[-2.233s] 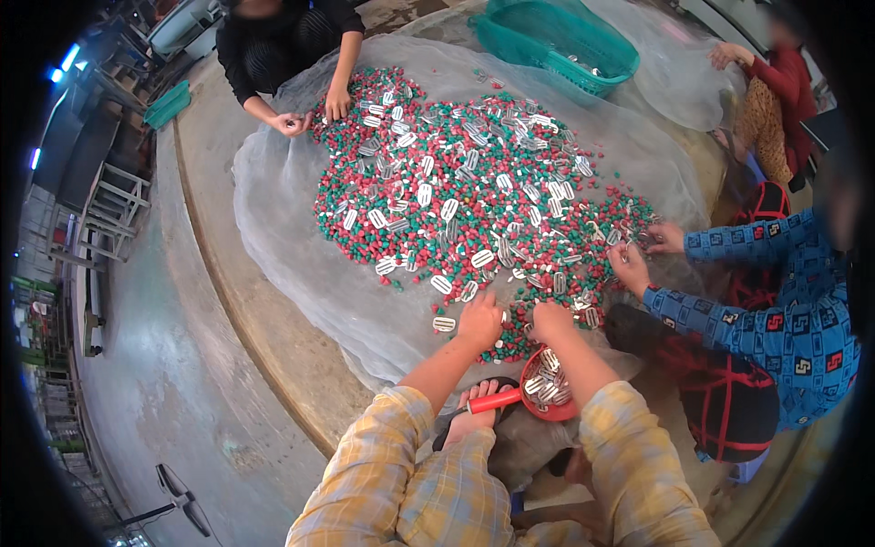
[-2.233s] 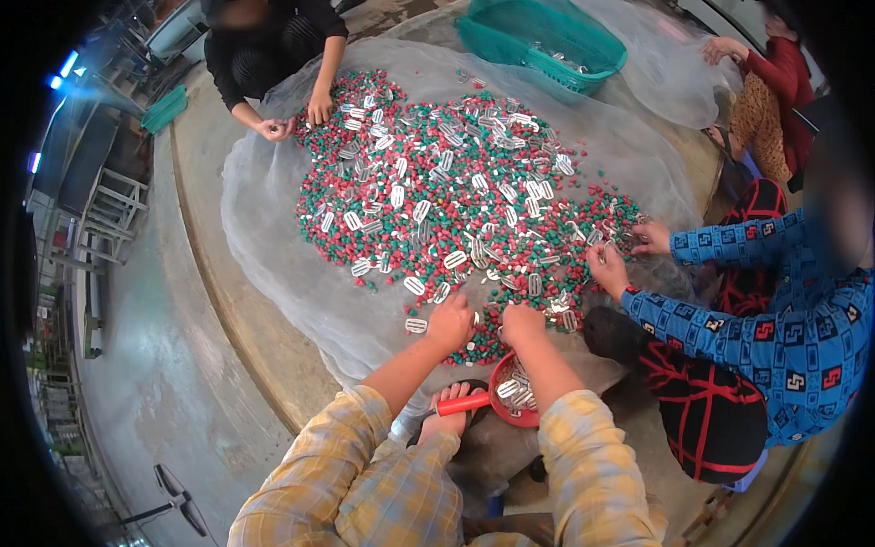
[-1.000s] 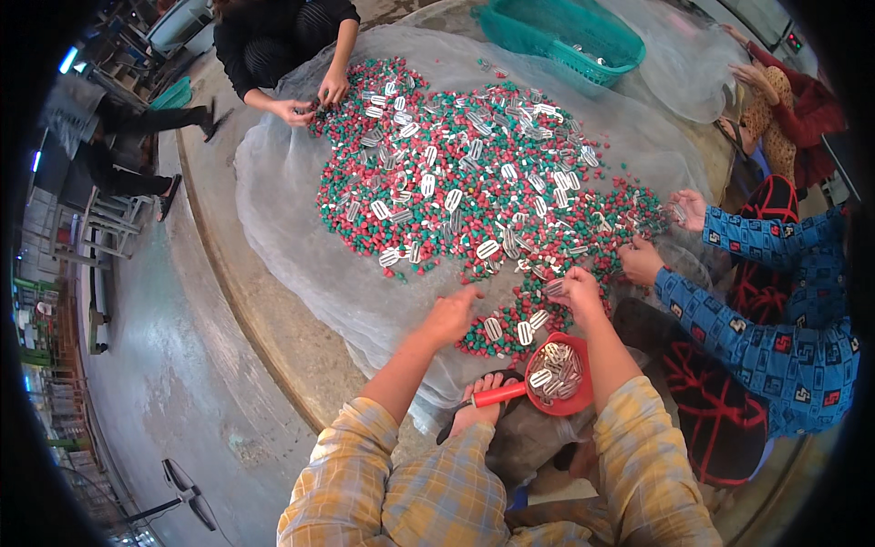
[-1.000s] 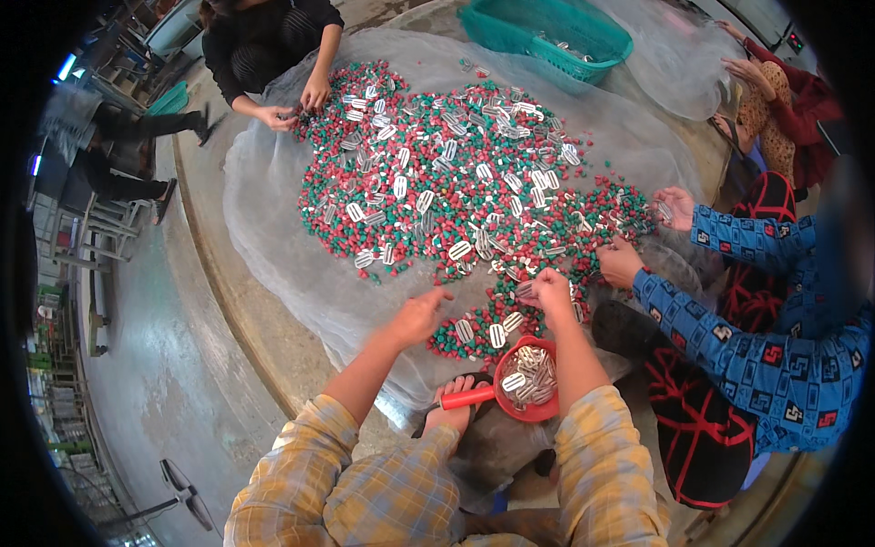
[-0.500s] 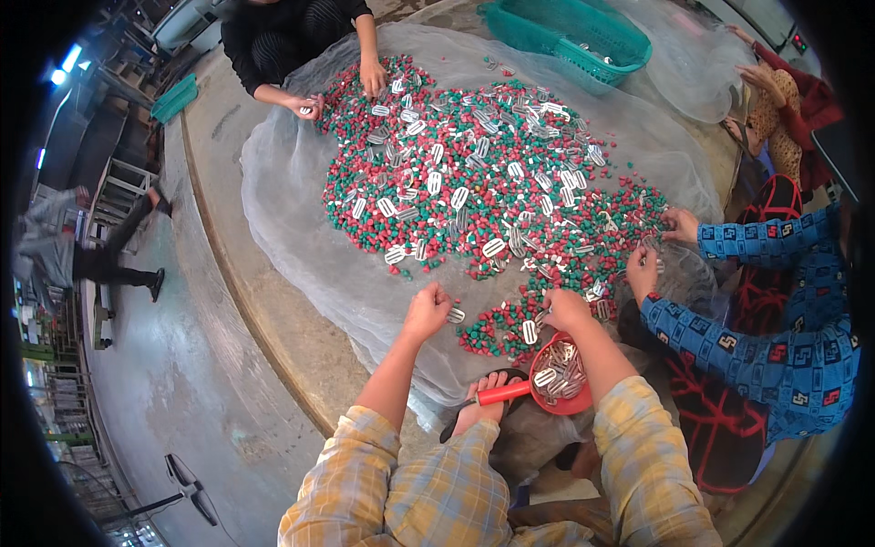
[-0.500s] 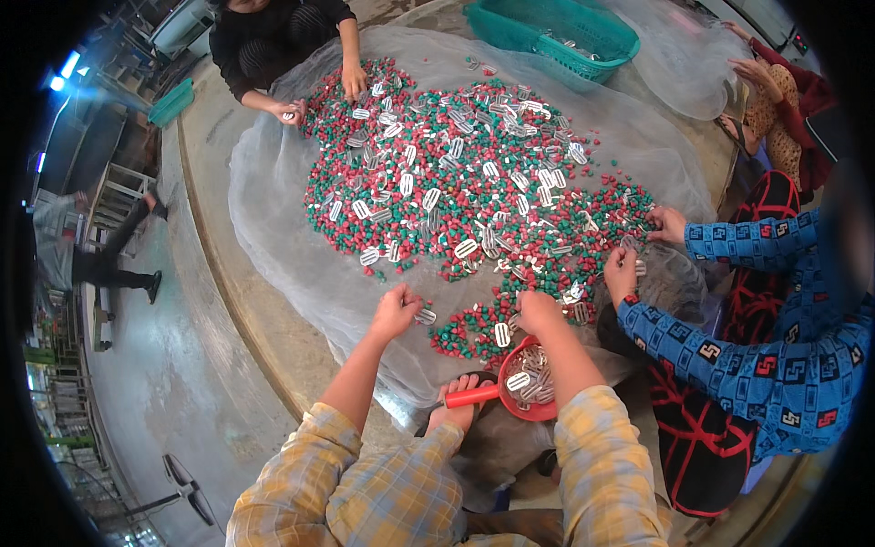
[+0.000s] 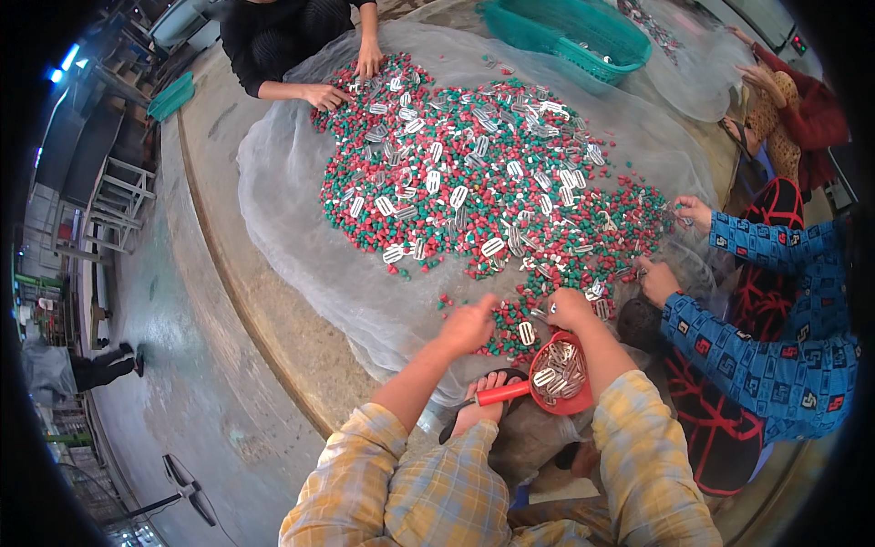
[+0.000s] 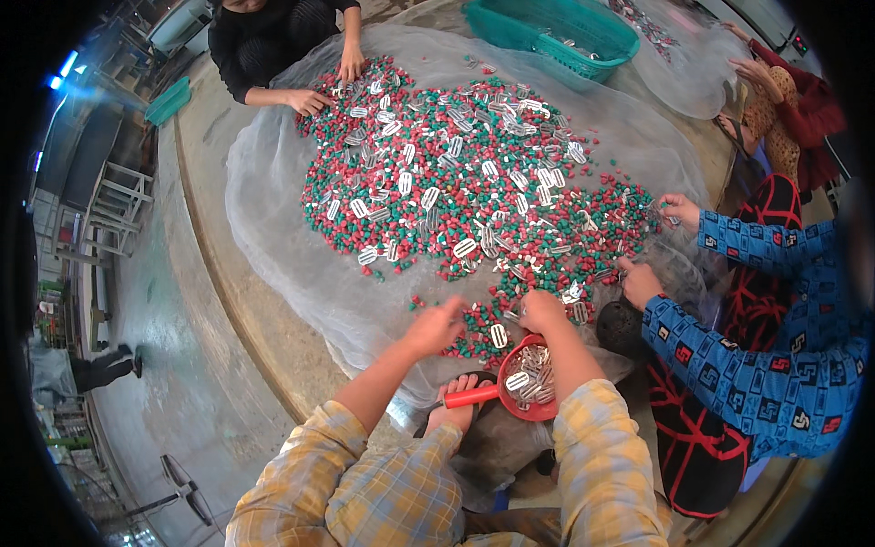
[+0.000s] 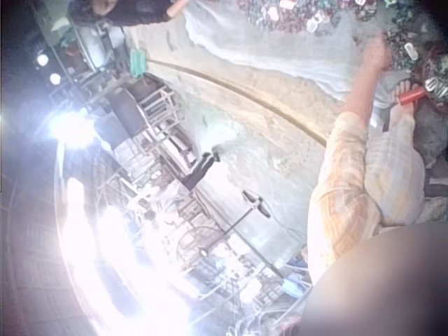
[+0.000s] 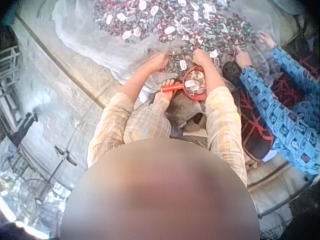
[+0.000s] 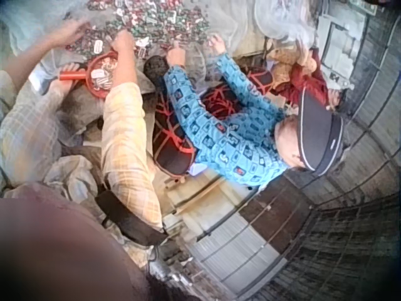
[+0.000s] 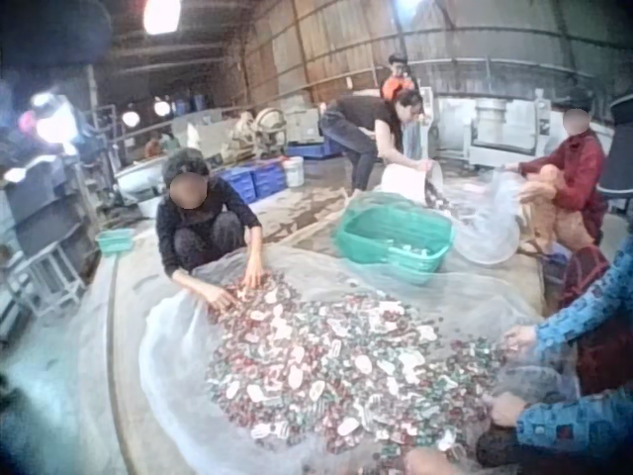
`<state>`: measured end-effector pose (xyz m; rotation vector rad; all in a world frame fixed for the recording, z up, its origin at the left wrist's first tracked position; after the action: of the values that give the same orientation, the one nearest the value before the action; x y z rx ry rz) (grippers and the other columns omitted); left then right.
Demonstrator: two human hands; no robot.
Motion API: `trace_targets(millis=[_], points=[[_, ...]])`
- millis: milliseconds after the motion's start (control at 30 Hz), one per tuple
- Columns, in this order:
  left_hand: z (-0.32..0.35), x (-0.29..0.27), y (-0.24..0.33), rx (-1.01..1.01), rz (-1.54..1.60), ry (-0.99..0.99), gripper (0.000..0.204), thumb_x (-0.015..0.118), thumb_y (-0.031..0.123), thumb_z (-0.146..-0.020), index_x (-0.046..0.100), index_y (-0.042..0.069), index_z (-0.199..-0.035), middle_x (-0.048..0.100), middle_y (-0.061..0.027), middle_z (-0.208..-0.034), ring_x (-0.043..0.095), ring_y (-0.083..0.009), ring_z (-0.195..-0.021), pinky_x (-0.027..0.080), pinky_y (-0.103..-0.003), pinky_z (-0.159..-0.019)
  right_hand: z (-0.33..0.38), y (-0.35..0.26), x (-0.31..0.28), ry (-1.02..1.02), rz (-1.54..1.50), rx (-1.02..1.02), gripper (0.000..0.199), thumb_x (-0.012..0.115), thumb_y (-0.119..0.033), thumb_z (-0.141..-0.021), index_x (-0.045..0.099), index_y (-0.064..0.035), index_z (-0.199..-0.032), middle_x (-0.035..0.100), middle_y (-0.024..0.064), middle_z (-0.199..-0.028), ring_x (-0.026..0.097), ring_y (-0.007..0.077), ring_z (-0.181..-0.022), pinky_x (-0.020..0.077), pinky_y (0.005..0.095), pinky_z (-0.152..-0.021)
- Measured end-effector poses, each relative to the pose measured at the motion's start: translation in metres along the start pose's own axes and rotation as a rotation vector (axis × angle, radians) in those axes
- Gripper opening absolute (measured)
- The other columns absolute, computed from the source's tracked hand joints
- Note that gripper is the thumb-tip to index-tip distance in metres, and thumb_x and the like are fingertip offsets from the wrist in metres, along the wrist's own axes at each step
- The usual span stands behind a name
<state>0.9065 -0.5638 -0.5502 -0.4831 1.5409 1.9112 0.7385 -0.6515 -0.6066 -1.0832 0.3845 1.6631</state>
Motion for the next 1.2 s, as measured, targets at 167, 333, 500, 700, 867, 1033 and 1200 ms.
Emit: trace_targets(millis=[167,333,500,700,867,1033,1200], points=[[-0.008,0.068,0.043,0.318,-0.482,-0.110,0.030,0.059,0.013,-0.079,0.055,0.014,-0.109,0.061,-0.0104,-0.088,0.062,-0.0313,-0.081,0.051,-0.043,-0.066,0.014,-0.006,-0.039,0.031,-0.202,0.030,0.034,0.072,-0.025,-0.059,0.067,-0.0046,-0.086,0.065,0.0166,-0.089,0.063,0.0315,-0.084,0.0505,0.0382,-0.075],[-0.010,0.053,0.026,0.290,-0.389,-0.056,0.026,0.062,0.023,-0.080,0.061,0.015,-0.105,0.062,-0.0109,-0.087,0.062,-0.0314,-0.080,0.050,-0.043,-0.065,0.068,-0.029,-0.055,-0.311,-0.184,-0.235,0.038,0.071,-0.028,-0.062,0.064,-0.0030,-0.090,0.065,0.0162,-0.085,0.062,0.0290,-0.071,0.0493,0.0360,-0.066],[-0.016,0.007,0.033,0.020,-0.002,0.004,0.025,0.065,0.030,-0.080,0.065,0.012,-0.097,0.065,-0.0139,-0.087,0.062,-0.0325,-0.080,0.049,-0.041,-0.069,0.116,-0.036,-0.061,-0.398,-0.366,-0.324,0.047,0.072,-0.037,-0.070,0.062,-0.0023,-0.100,0.065,0.0138,-0.084,0.064,0.0245,-0.065,0.0517,0.0357,-0.059],[-0.004,0.005,0.055,0.106,0.221,-0.059,0.025,0.064,0.026,-0.082,0.066,0.010,-0.101,0.067,-0.0119,-0.086,0.065,-0.0284,-0.077,0.050,-0.037,-0.070,0.072,0.052,-0.096,0.044,-0.715,0.318,0.044,0.073,-0.030,-0.073,0.061,0.0002,-0.103,0.066,0.0133,-0.076,0.066,0.0221,-0.071,0.0549,0.0347,-0.058],[0.026,0.053,0.135,0.296,0.271,-0.501,0.037,0.064,0.025,-0.082,0.058,0.008,-0.115,0.063,-0.0175,-0.102,0.063,-0.0255,-0.090,0.048,-0.036,-0.082,0.050,0.095,-0.050,0.256,-0.276,0.303,0.040,0.075,-0.010,-0.067,0.060,-0.0011,-0.103,0.062,0.0139,-0.088,0.064,0.0294,-0.082,0.0522,0.0381,-0.070],[-0.039,0.017,0.111,0.248,0.173,-0.231,0.045,0.066,0.020,-0.076,0.056,0.005,-0.117,0.062,-0.0198,-0.101,0.061,-0.0302,-0.095,0.049,-0.040,-0.080,0.058,0.087,-0.041,0.335,-0.120,0.414,0.046,0.073,-0.003,-0.065,0.054,-0.0069,-0.106,0.053,0.0166,-0.111,0.056,0.0364,-0.101,0.0482,0.0430,-0.083],[-0.105,-0.031,0.016,0.185,-0.636,0.224,0.042,0.057,0.013,-0.079,0.054,0.015,-0.121,0.046,-0.0133,-0.132,0.046,-0.0294,-0.119,0.043,-0.038,-0.096,0.052,0.087,-0.024,0.292,-0.104,0.354,0.028,0.062,-0.004,-0.075,0.053,-0.0062,-0.102,0.059,0.0176,-0.103,0.059,0.0356,-0.096,0.0486,0.0442,-0.080]])
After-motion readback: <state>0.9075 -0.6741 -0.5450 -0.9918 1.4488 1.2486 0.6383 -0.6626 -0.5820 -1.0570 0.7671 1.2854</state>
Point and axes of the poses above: each hand's wrist, its own z-axis away from the middle knuckle, its own x-axis out of the palm, y = z × x, the point moved 10 cm from there along -z, towards the middle knuckle
